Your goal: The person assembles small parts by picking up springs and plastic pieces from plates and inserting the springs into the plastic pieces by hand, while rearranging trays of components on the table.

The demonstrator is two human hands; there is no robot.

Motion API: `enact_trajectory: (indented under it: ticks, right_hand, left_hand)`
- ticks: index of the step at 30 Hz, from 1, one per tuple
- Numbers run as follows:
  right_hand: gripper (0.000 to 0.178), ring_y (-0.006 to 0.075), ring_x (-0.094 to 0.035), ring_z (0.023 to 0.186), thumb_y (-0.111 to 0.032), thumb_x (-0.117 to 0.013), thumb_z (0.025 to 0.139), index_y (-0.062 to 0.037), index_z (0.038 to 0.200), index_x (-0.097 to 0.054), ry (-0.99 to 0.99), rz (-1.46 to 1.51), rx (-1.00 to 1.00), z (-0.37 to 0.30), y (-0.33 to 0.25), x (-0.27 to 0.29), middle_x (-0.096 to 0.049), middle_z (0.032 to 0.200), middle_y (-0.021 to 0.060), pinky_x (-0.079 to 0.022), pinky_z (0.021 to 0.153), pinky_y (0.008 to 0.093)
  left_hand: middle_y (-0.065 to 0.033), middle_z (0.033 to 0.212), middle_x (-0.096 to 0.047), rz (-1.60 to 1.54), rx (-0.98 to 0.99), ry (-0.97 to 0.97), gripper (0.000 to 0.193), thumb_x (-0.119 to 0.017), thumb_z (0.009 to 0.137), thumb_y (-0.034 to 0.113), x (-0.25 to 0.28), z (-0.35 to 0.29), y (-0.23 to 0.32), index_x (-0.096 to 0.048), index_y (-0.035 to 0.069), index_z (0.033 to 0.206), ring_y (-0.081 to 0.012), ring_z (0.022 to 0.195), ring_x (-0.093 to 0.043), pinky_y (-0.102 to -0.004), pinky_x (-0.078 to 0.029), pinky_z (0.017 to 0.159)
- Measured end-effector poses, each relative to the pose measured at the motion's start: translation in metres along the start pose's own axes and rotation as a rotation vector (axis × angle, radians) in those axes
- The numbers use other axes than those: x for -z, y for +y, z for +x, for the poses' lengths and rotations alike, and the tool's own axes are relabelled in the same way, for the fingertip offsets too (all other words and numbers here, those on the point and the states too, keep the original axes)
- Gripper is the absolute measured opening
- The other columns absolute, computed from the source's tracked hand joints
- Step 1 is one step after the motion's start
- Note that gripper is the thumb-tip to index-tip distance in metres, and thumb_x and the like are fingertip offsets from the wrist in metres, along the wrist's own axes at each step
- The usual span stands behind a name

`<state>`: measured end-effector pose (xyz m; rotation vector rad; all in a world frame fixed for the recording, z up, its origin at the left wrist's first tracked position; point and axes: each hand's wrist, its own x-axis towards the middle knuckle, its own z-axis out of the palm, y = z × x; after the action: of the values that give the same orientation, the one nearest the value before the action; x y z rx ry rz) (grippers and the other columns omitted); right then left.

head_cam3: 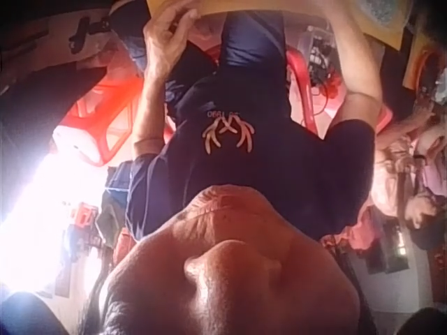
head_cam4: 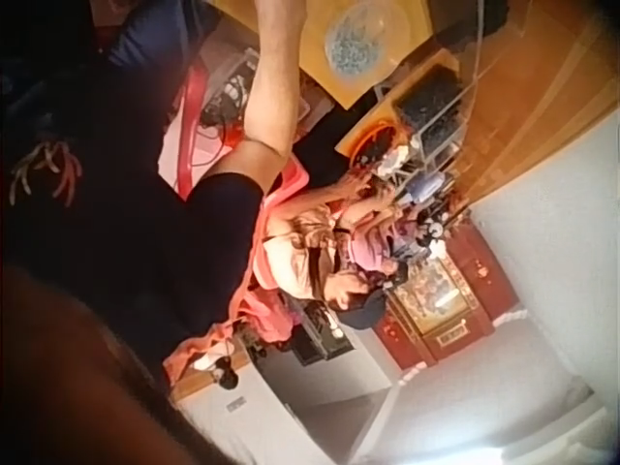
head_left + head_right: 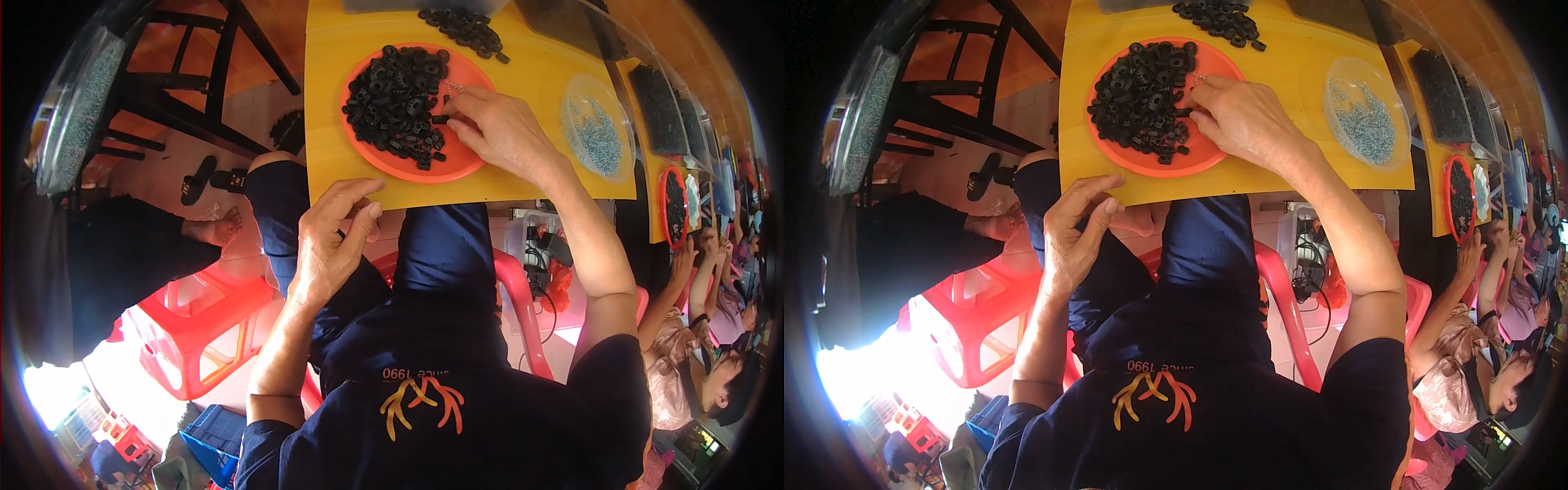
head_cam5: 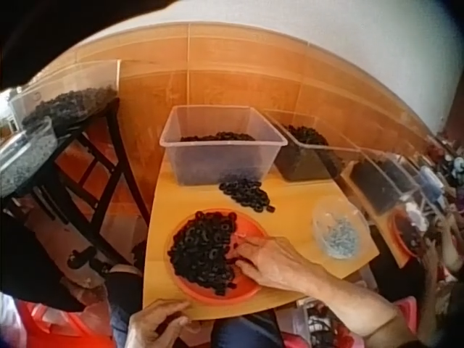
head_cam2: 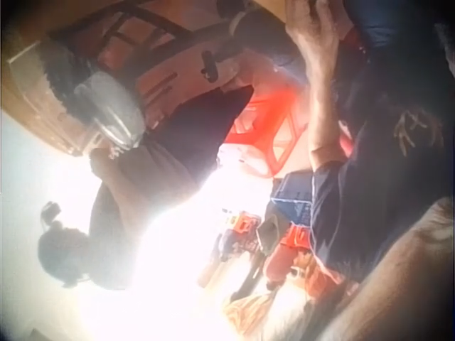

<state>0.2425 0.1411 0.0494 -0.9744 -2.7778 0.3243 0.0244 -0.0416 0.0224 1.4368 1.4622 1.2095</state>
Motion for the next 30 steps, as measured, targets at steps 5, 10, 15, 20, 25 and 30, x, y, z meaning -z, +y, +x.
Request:
enact_trajectory:
  ticks: [5, 10, 15, 20, 25, 30]
  right_hand:
    - [0.025, 0.0110, -0.067, 0.082, -0.018, -0.068, 0.093, -0.0031, 0.113, -0.067, -0.090, 0.666, -0.231, -0.012, -0.011, 0.009, -0.069, 0.089, 0.0042, -0.053, 0.073, 0.0276]
    - [0.027, 0.0038, -0.060, 0.086, -0.021, -0.065, 0.098, 0.0005, 0.115, -0.065, -0.124, 1.197, -0.186, -0.031, -0.032, 0.006, -0.067, 0.094, -0.0007, -0.049, 0.076, 0.0198]
    - [0.026, 0.0040, -0.059, 0.085, -0.022, -0.066, 0.098, -0.0016, 0.114, -0.066, -0.207, 1.428, -0.213, -0.036, -0.040, -0.002, -0.066, 0.093, -0.0011, -0.048, 0.074, 0.0203]
    - [0.022, 0.0057, -0.060, 0.080, -0.018, -0.067, 0.096, -0.0002, 0.107, -0.065, -0.145, 1.233, -0.186, -0.038, -0.051, 0.003, -0.065, 0.089, -0.0012, -0.049, 0.069, 0.0234]
    - [0.017, 0.0176, -0.065, 0.072, -0.011, -0.070, 0.089, 0.0001, 0.100, -0.063, -0.061, 0.608, 0.021, -0.039, -0.055, 0.009, -0.066, 0.084, 0.0088, -0.052, 0.064, 0.0307]
    - [0.010, 0.0162, -0.064, 0.078, -0.009, -0.069, 0.090, -0.0006, 0.095, -0.067, 0.039, 0.668, 0.015, -0.036, -0.039, 0.007, -0.067, 0.086, 0.0081, -0.050, 0.069, 0.0288]
  left_hand:
    - [-0.0097, 0.102, -0.067, -0.171, 0.022, 0.048, 0.030, -0.061, 0.094, 0.001, -0.017, 0.011, 0.003, -0.063, -0.001, 0.124, -0.0119, 0.076, -0.065, -0.0248, -0.054, 0.066]
    - [-0.0090, 0.104, -0.067, -0.465, 0.022, 0.090, 0.033, -0.064, 0.094, -0.001, -0.036, 0.027, 0.017, -0.059, 0.000, 0.126, -0.0115, 0.083, -0.065, -0.0247, -0.054, 0.072]
    - [-0.0072, 0.099, -0.064, -0.351, -0.083, 0.099, 0.030, -0.068, 0.091, -0.002, -0.037, 0.027, 0.015, -0.062, 0.000, 0.120, -0.0112, 0.085, -0.065, -0.0246, -0.053, 0.074]
    - [-0.0066, 0.095, -0.061, -0.413, 0.087, 0.087, 0.023, -0.071, 0.090, 0.000, -0.035, 0.021, 0.019, -0.066, -0.001, 0.112, -0.0111, 0.083, -0.064, -0.0249, -0.054, 0.074]
    - [-0.0057, 0.093, -0.061, -0.298, 0.038, -0.040, 0.026, -0.071, 0.090, 0.003, -0.031, 0.022, 0.008, -0.064, -0.001, 0.115, -0.0091, 0.081, -0.063, -0.0238, -0.053, 0.071]
    - [-0.0031, 0.084, -0.063, -0.355, 0.197, -0.071, 0.024, -0.070, 0.092, 0.004, -0.029, 0.018, 0.008, -0.061, -0.001, 0.113, -0.0079, 0.075, -0.063, -0.0223, -0.052, 0.066]
